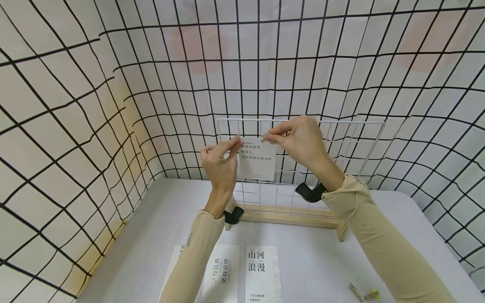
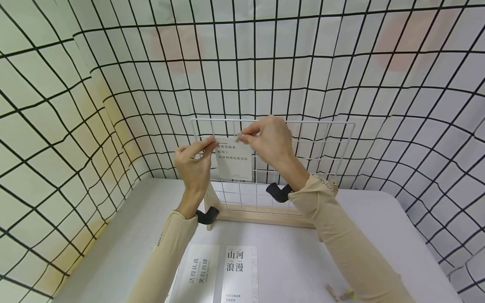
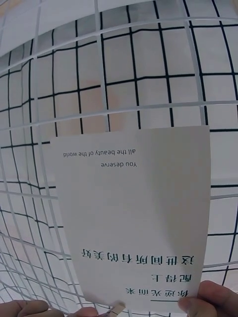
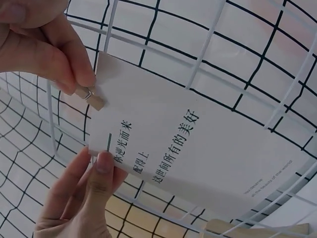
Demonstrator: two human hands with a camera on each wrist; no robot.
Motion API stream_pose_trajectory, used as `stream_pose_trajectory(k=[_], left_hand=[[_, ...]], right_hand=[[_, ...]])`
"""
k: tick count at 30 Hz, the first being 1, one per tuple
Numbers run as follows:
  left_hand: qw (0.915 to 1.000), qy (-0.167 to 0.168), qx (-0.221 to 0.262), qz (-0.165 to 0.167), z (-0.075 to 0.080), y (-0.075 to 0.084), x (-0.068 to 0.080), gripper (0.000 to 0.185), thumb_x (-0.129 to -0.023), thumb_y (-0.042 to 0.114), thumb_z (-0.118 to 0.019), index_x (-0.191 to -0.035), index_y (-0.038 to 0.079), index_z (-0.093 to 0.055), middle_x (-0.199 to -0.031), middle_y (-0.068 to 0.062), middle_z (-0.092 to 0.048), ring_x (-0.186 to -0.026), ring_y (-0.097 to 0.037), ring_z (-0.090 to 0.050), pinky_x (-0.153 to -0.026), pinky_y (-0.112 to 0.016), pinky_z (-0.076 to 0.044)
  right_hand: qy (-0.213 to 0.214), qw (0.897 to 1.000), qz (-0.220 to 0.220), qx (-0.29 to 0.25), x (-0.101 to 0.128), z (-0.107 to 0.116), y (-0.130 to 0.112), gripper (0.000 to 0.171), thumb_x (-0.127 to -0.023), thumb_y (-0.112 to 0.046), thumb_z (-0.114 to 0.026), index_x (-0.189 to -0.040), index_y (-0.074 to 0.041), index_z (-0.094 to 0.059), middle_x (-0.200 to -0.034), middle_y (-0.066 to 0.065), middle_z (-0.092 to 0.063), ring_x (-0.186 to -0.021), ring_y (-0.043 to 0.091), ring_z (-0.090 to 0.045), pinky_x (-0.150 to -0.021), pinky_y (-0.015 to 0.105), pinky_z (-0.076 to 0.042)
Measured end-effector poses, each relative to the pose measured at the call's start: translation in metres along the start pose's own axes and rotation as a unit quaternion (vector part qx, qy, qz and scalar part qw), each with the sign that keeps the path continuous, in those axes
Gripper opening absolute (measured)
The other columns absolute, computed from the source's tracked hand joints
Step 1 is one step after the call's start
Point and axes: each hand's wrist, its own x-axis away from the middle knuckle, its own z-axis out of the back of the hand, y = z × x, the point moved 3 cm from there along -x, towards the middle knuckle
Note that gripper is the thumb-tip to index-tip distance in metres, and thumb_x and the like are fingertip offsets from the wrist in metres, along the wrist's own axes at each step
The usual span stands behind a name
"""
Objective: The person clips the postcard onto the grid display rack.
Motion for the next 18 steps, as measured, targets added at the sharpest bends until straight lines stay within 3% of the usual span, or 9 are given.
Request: stream_pose_trajectory(k=[11,18], left_hand=[[0.9999,0.008,-0.004,-0.012,-0.0002,-0.0004,0.0004,0.014,-0.082,0.014,-0.085,-0.094,0.008,-0.083,-0.09,-0.008,-0.081,-0.074,-0.02,-0.077,-0.08,-0.042,-0.04],[0.9999,0.006,-0.003,-0.012,-0.001,-0.0016,0.0011,0.014,-0.081,0.013,-0.086,-0.094,0.007,-0.083,-0.09,-0.008,-0.081,-0.074,-0.02,-0.078,-0.079,-0.042,-0.04]], right_hand=[[-0.037,0.998,-0.048,0.025,-0.0075,-0.0019,-0.007,0.012,-0.088,-0.017,-0.083,-0.094,-0.006,-0.083,-0.09,0.013,-0.081,-0.06,0.015,-0.065,-0.045,0.022,-0.031],[-0.026,0.998,-0.062,0.021,-0.0056,-0.0041,-0.0056,0.014,-0.089,-0.018,-0.083,-0.097,-0.007,-0.084,-0.095,0.013,-0.081,-0.067,0.017,-0.061,-0.051,0.024,-0.034]])
